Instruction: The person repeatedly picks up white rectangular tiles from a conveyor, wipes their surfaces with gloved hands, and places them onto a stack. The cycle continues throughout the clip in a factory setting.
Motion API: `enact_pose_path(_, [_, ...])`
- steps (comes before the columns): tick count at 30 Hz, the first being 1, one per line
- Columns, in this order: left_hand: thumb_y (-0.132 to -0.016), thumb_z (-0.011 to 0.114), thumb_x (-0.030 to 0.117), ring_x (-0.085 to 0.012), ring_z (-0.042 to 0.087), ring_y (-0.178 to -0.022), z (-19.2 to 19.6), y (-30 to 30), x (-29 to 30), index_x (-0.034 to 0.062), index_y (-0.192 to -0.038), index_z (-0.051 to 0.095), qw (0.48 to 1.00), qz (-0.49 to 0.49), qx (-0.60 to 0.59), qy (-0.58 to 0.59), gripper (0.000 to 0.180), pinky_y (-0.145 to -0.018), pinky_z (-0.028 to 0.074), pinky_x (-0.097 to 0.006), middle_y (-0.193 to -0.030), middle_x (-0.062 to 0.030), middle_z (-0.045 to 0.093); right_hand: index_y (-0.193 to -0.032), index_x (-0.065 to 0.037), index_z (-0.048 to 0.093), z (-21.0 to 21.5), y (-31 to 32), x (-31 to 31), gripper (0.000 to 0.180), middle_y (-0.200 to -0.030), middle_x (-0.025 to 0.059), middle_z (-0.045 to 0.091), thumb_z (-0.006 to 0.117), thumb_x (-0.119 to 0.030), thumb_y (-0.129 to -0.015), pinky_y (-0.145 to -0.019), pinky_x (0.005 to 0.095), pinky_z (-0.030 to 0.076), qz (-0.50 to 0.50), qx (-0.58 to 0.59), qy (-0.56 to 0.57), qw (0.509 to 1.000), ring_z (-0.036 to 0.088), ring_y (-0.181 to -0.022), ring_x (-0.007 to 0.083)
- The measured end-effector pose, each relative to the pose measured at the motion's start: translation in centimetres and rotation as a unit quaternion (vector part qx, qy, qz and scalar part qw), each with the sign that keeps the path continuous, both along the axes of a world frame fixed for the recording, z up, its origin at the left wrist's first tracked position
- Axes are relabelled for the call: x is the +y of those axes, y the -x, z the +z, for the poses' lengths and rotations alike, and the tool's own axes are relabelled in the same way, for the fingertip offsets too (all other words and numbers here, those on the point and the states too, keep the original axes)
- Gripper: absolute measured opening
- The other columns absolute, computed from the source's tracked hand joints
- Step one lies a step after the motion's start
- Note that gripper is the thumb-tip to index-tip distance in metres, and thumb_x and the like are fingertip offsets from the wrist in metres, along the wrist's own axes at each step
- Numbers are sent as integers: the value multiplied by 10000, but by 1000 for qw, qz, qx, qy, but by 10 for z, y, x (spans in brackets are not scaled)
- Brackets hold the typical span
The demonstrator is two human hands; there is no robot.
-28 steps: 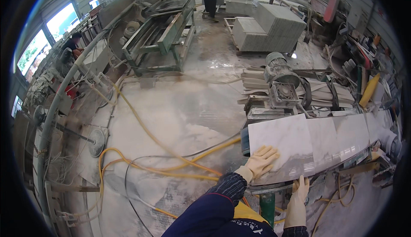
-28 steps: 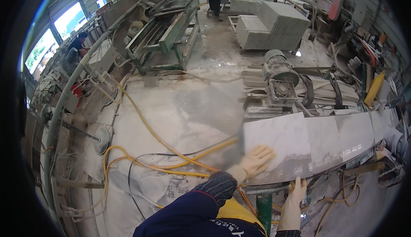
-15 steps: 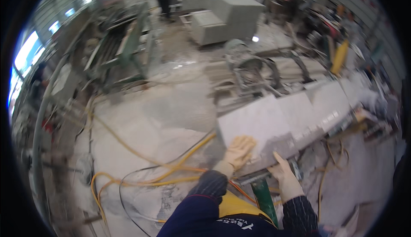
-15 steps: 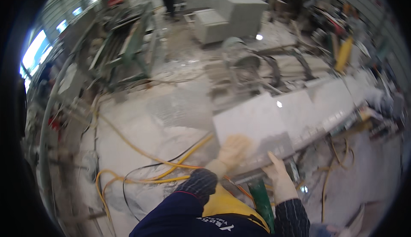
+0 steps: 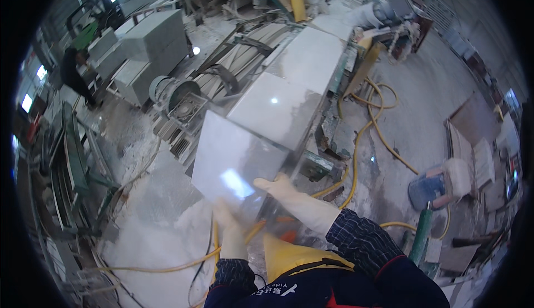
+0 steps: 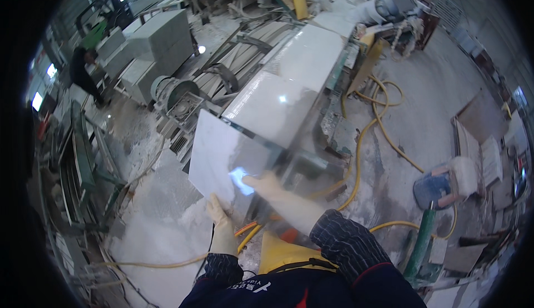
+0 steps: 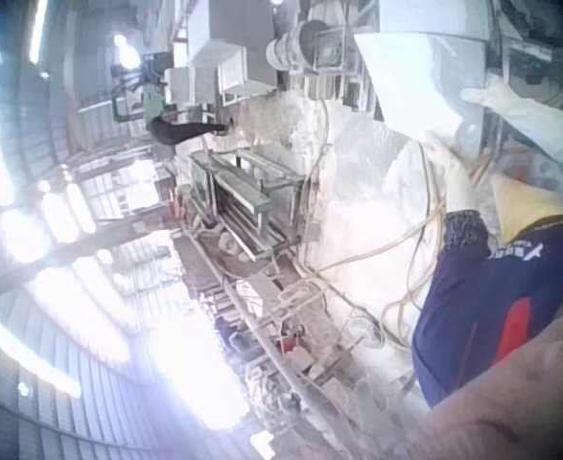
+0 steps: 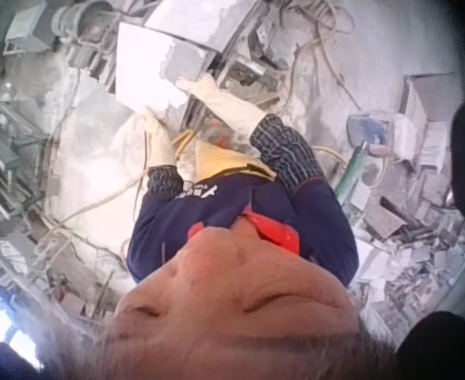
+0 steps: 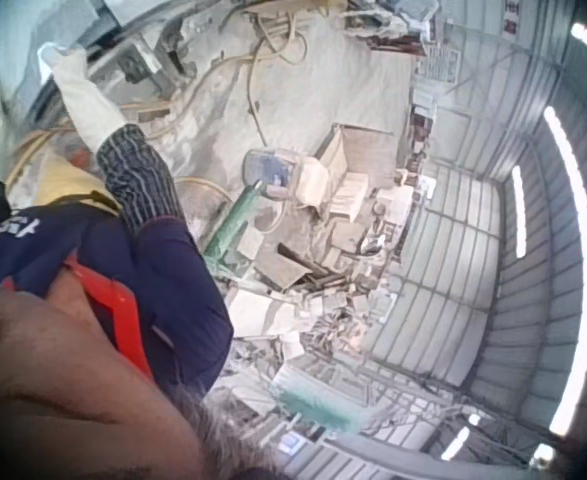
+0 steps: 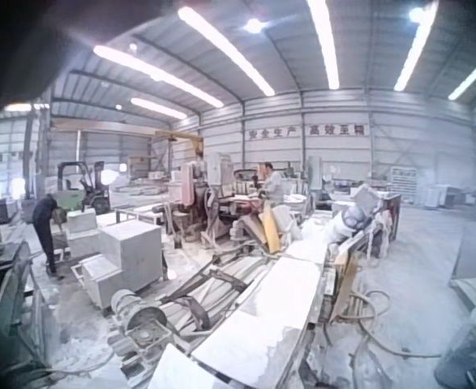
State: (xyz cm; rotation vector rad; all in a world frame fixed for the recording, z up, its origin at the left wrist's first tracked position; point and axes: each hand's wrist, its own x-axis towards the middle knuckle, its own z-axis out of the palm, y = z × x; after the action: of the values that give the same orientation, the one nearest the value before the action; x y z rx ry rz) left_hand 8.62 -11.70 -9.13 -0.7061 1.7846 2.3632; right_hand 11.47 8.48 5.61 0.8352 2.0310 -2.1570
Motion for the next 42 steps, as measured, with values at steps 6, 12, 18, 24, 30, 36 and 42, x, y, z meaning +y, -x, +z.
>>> enact_pose_path(6, [-1015, 567, 423, -295, 539, -1253, 61, -16, 22, 36, -1480, 409, 997, -46, 63, -20, 625, -1042, 460, -420, -1433, -156, 511, -1221, 22, 672, 90, -72, 10, 529, -1176, 173, 706, 733, -368, -869, -972, 353, 481, 47, 32, -81, 995, 658, -1100, 255])
enact_pose_path(12, [-1055, 505, 357, -298, 497, -1313, 154, -56, 105, 22, -1521, 349, 933, -285, 178, -130, 595, -1102, 416, -426, -1483, -160, 473, -1384, -11, 556, 120, -180, 46, 557, -1354, 116, 604, 718, -295, -933, -1028, 338, 456, -77, 157, -11, 985, 572, -1207, 201])
enact_pose_path(18, [-1056, 481, 225, -297, 560, -1238, 179, -117, 215, 6, -1519, 345, 861, -493, 92, -86, 530, -1031, 468, -431, -1411, -169, 527, -1312, -20, 581, 117, -302, 88, 459, -1248, 70, 625, 717, -166, -899, -941, 352, 515, -349, 153, 71, 922, 613, -1102, 185])
enact_pose_path(24, [-999, 586, 340, -291, 565, -1253, 174, -227, 277, 42, -1495, 424, 643, -746, -16, -174, 601, -1062, 458, -408, -1439, -141, 536, -1312, -23, 583, 83, -438, 51, 419, -1175, 97, 656, 669, -127, -915, -935, 378, 515, -613, 242, 80, 747, 638, -1080, 230])
enact_pose_path(30, [-942, 634, 479, -284, 632, -1144, 186, -338, 279, 91, -1394, 540, 446, -865, -229, -9, 603, -974, 527, -439, -1327, -107, 626, -1301, -65, 644, 65, -534, -53, 317, -1127, 75, 685, 565, -136, -1002, -761, 341, 557, -690, 78, 28, 719, 646, -975, 201])
enact_pose_path(36, [-946, 690, 341, -243, 619, -1171, 173, -436, 281, 133, -1389, 544, 233, -951, -203, 13, 511, -968, 533, -444, -1326, -74, 624, -1345, 74, 532, 19, -572, -108, 369, -1321, 151, 613, 468, -137, -1049, -1079, 382, 451, -777, 276, 106, 556, 576, -1235, 262])
enact_pose_path(42, [-946, 669, 204, -196, 637, -1112, 160, -520, 296, 112, -1316, 588, 106, -991, -64, 43, 390, -799, 541, -332, -1250, -50, 645, -1343, 49, 535, -37, -607, -134, 422, -1309, 194, 609, 468, -237, -1041, -1020, 388, 464, -818, 375, 133, 414, 589, -1183, 288])
